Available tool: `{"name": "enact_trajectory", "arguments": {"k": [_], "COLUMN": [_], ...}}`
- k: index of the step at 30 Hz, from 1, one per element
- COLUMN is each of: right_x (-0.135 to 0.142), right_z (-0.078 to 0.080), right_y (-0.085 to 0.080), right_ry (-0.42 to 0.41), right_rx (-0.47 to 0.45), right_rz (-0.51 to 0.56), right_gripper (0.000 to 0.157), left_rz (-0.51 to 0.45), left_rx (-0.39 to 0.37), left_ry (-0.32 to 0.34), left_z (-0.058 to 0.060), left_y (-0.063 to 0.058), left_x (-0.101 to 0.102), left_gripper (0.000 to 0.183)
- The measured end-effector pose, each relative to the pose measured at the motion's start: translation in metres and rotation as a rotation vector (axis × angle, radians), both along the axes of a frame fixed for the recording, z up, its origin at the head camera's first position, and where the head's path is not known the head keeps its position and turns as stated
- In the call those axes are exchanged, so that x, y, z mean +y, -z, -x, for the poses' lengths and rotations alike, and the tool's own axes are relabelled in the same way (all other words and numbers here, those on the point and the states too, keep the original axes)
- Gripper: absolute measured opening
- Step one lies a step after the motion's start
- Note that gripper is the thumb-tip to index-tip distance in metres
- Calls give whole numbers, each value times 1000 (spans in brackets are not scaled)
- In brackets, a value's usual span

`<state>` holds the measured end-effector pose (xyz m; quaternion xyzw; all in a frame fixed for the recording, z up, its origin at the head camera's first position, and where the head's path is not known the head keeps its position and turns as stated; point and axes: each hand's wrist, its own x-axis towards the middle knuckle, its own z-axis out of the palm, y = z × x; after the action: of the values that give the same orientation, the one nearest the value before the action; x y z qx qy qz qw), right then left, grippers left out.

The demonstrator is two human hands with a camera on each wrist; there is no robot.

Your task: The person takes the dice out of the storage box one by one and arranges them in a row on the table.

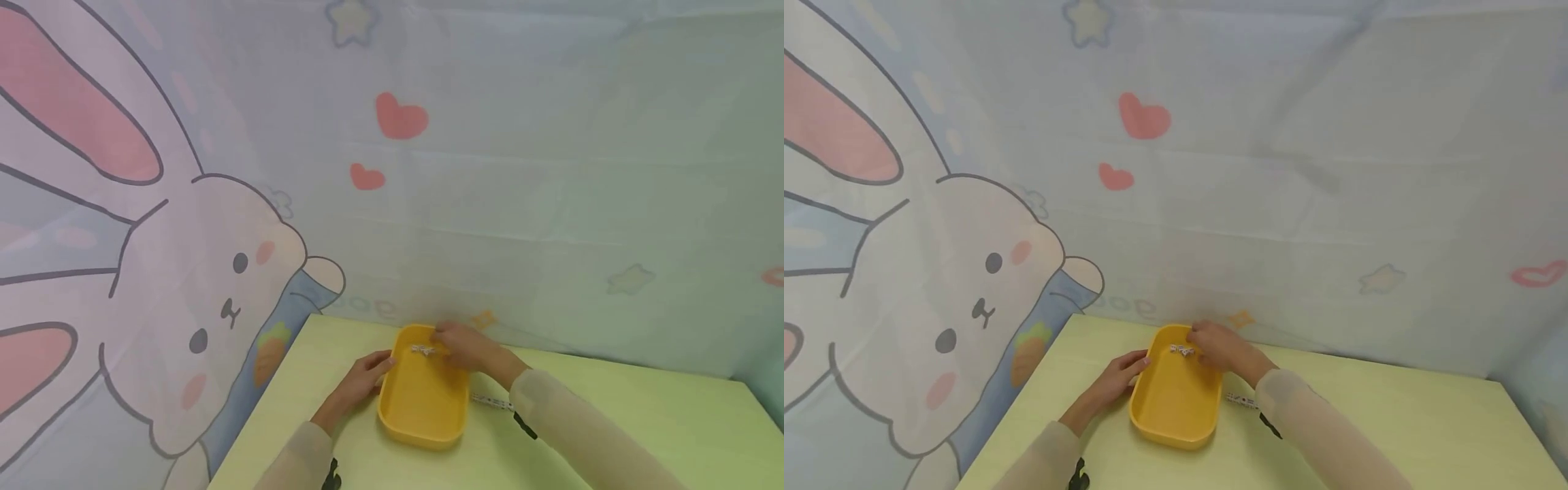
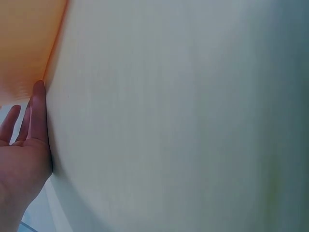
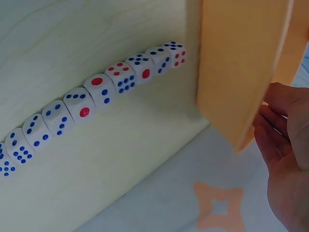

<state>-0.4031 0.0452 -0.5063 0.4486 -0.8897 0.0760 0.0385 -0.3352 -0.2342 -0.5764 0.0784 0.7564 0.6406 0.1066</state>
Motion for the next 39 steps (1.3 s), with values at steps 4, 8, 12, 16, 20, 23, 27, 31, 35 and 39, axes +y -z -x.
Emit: {"name": "enact_trajectory", "arguments": {"k": [4, 8, 12, 16, 20, 23, 27, 31, 35, 39], "right_x": [-1, -2, -6, -12, -16, -16, -15, -14, -15, -16], "right_z": [4, 7, 6, 4, 0, -4, -7, -8, -6, -4], "right_y": [12, 17, 19, 20, 22, 24, 27, 29, 31, 32], "right_ry": [-7, 10, 56, 99, 127, 156, 169, 164, 168, 178], "right_rx": [15, 14, -3, -20, -39, -63, -87, -84, -80, -102], "right_rz": [-15, -12, -17, -25, -29, -31, -26, 3, 39, 34], "right_gripper": [26, 18, 9, 12, 12, 5, 9, 10, 11, 19], "left_rz": [6, 3, 10, -10, -31, -28, -33, -39, -42, -40], "left_rx": [6, -4, -10, -15, -16, -19, -21, -29, -35, -31], "left_ry": [2, -4, -6, -1, 9, 6, 18, 22, 12, 8], "left_z": [-1, 2, 3, 2, 1, 0, 0, 0, -1, -1], "left_y": [0, 0, 0, 1, 1, 2, 2, 2, 0, -1], "left_x": [2, 2, 1, -1, -1, 1, 2, 3, 2, 2], "left_gripper": [58, 57, 58, 61, 60, 60, 62, 60, 60, 61]}}
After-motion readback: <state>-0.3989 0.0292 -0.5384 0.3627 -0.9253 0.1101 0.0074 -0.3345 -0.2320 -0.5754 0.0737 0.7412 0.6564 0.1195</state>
